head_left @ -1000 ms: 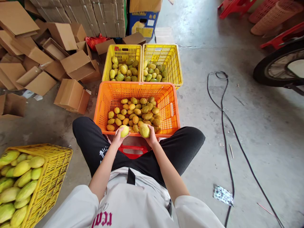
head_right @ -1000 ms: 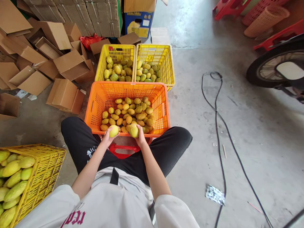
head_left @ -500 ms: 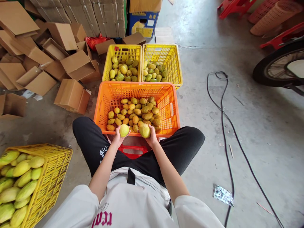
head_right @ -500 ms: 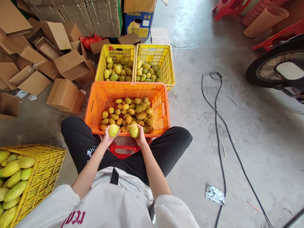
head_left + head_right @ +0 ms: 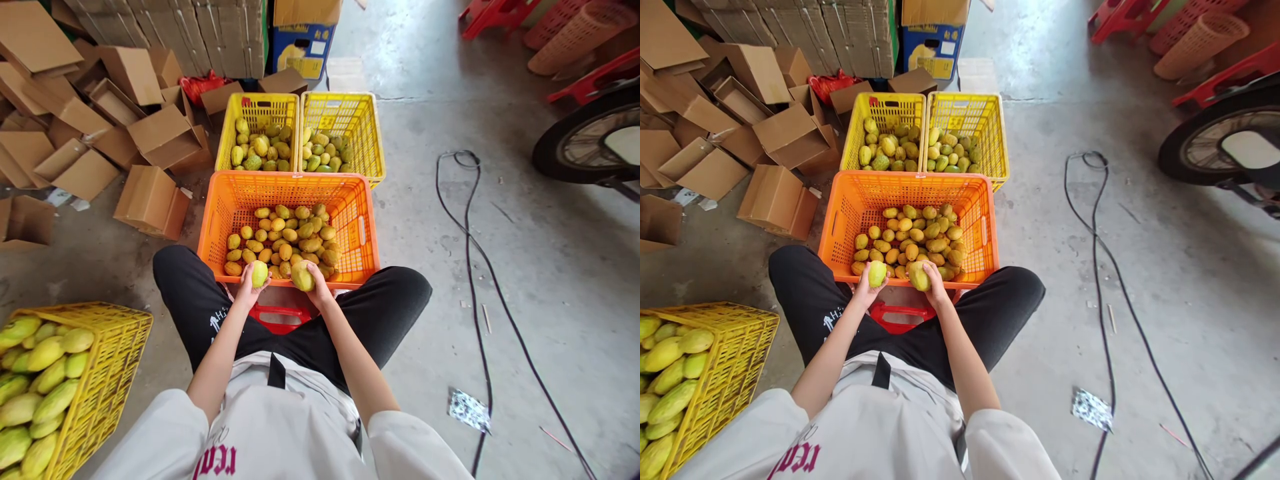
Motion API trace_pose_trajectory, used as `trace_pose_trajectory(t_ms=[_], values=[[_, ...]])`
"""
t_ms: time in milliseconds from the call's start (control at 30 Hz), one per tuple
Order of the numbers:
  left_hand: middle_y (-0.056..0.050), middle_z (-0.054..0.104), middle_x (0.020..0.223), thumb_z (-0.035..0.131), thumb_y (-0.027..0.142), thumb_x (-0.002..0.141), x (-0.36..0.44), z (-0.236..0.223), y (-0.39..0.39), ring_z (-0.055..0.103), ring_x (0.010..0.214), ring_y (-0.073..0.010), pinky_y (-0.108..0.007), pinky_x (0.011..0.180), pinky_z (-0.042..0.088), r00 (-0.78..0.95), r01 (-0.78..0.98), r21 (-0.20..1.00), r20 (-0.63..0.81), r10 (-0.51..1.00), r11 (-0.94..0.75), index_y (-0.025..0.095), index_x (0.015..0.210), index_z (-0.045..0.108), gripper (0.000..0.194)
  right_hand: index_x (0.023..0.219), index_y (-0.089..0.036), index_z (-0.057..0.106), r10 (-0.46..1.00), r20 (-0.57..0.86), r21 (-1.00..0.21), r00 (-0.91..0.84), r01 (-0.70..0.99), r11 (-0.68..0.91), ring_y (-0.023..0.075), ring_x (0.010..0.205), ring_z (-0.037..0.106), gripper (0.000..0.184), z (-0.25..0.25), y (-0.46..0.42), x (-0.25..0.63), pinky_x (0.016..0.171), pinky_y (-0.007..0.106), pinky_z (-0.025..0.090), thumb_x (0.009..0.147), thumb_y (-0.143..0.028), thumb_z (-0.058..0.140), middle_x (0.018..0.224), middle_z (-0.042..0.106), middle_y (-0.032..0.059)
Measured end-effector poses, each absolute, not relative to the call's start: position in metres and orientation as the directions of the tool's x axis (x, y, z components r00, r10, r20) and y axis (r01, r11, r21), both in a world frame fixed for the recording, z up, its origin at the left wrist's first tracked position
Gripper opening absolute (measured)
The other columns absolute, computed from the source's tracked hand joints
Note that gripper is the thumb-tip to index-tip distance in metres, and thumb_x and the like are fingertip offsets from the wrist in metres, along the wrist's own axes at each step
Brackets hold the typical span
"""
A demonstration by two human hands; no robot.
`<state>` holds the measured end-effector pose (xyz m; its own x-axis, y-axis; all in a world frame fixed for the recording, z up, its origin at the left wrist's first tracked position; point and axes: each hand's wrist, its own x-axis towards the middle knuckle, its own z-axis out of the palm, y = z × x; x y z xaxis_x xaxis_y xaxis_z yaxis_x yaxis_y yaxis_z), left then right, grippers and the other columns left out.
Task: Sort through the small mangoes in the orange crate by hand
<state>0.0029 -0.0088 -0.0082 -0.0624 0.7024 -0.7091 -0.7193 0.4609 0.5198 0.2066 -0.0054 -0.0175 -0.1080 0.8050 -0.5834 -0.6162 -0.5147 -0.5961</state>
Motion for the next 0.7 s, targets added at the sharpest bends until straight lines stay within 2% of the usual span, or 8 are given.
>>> trace_pose_trajectory(t_ms=[100, 200, 367, 500, 600, 700], values=[[-0.005, 0.071, 0.093, 0.087, 0.033, 0.069, 0.0025, -0.0108, -0.0093, 0.072, 0.08, -0.0195, -0.034, 0.073, 0.062, -0.076, -0.69, 0.536, -0.721, 0.689, 0.486, 0.022, 0.099, 0.058, 0.043, 0.105, -0.028, 0.061, 0.802, -0.588, -0.601, -0.106, -0.607, -0.52, 0.0276, 0.082, 0.077, 0.049, -0.018, -0.0061, 0.2069, 0.06, 0.038, 0.064, 0.068, -0.05, 0.085, 0.099, 0.075, 0.0014], [-0.006, 0.071, 0.094, 0.083, 0.034, 0.071, 0.0024, -0.0103, -0.0097, 0.071, 0.08, -0.0186, -0.034, 0.074, 0.062, -0.084, -0.699, 0.545, -0.705, 0.704, 0.463, 0.021, 0.096, 0.058, 0.038, 0.106, -0.028, 0.06, 0.805, -0.589, -0.611, -0.072, -0.613, -0.502, 0.0245, 0.078, 0.076, 0.05, -0.0203, -0.0064, 0.2077, 0.053, 0.032, 0.061, 0.067, -0.047, 0.085, 0.096, 0.075, -0.0008], [-0.007, 0.072, 0.1, 0.082, 0.036, 0.074, 0.0034, -0.0087, -0.0111, 0.073, 0.091, -0.0233, -0.033, 0.073, 0.061, -0.055, -0.694, 0.556, -0.675, 0.736, 0.458, 0.021, 0.097, 0.057, 0.037, 0.106, -0.027, 0.06, 0.791, -0.607, -0.589, -0.079, -0.623, -0.515, 0.0246, 0.08, 0.076, 0.045, -0.0237, -0.0058, 0.2088, 0.063, 0.036, 0.063, 0.07, -0.045, 0.082, 0.096, 0.076, -0.0007], [-0.006, 0.071, 0.1, 0.08, 0.039, 0.078, 0.0047, -0.0108, -0.0109, 0.072, 0.096, -0.0228, -0.036, 0.08, 0.06, -0.084, -0.715, 0.55, -0.68, 0.728, 0.432, 0.021, 0.099, 0.06, 0.034, 0.097, -0.024, 0.065, 0.761, -0.64, -0.528, -0.104, -0.66, -0.534, 0.0291, 0.084, 0.077, 0.038, -0.0246, -0.0035, 0.2086, 0.068, 0.04, 0.064, 0.072, -0.05, 0.075, 0.087, 0.077, 0.0038], [-0.01, 0.073, 0.101, 0.075, 0.045, 0.082, 0.005, -0.0119, -0.0094, 0.072, 0.097, -0.0241, -0.037, 0.082, 0.061, -0.059, -0.745, 0.504, -0.703, 0.709, 0.437, 0.018, 0.106, 0.062, 0.038, 0.093, -0.021, 0.068, 0.732, -0.673, -0.48, -0.107, -0.689, -0.543, 0.0324, 0.087, 0.076, 0.04, -0.0239, -0.0017, 0.2083, 0.067, 0.042, 0.064, 0.076, -0.057, 0.065, 0.079, 0.076, 0.0081], [-0.013, 0.075, 0.101, 0.066, 0.049, 0.088, 0.0043, -0.0116, -0.0076, 0.074, 0.097, -0.0263, -0.036, 0.08, 0.061, -0.021, -0.76, 0.466, -0.713, 0.701, 0.452, 0.014, 0.11, 0.065, 0.042, 0.092, -0.021, 0.069, 0.712, -0.692, -0.447, -0.115, -0.707, -0.548, 0.0309, 0.085, 0.076, 0.041, -0.0227, -0.0009, 0.2088, 0.059, 0.038, 0.063, 0.079, -0.058, 0.059, 0.076, 0.075, 0.0091]])
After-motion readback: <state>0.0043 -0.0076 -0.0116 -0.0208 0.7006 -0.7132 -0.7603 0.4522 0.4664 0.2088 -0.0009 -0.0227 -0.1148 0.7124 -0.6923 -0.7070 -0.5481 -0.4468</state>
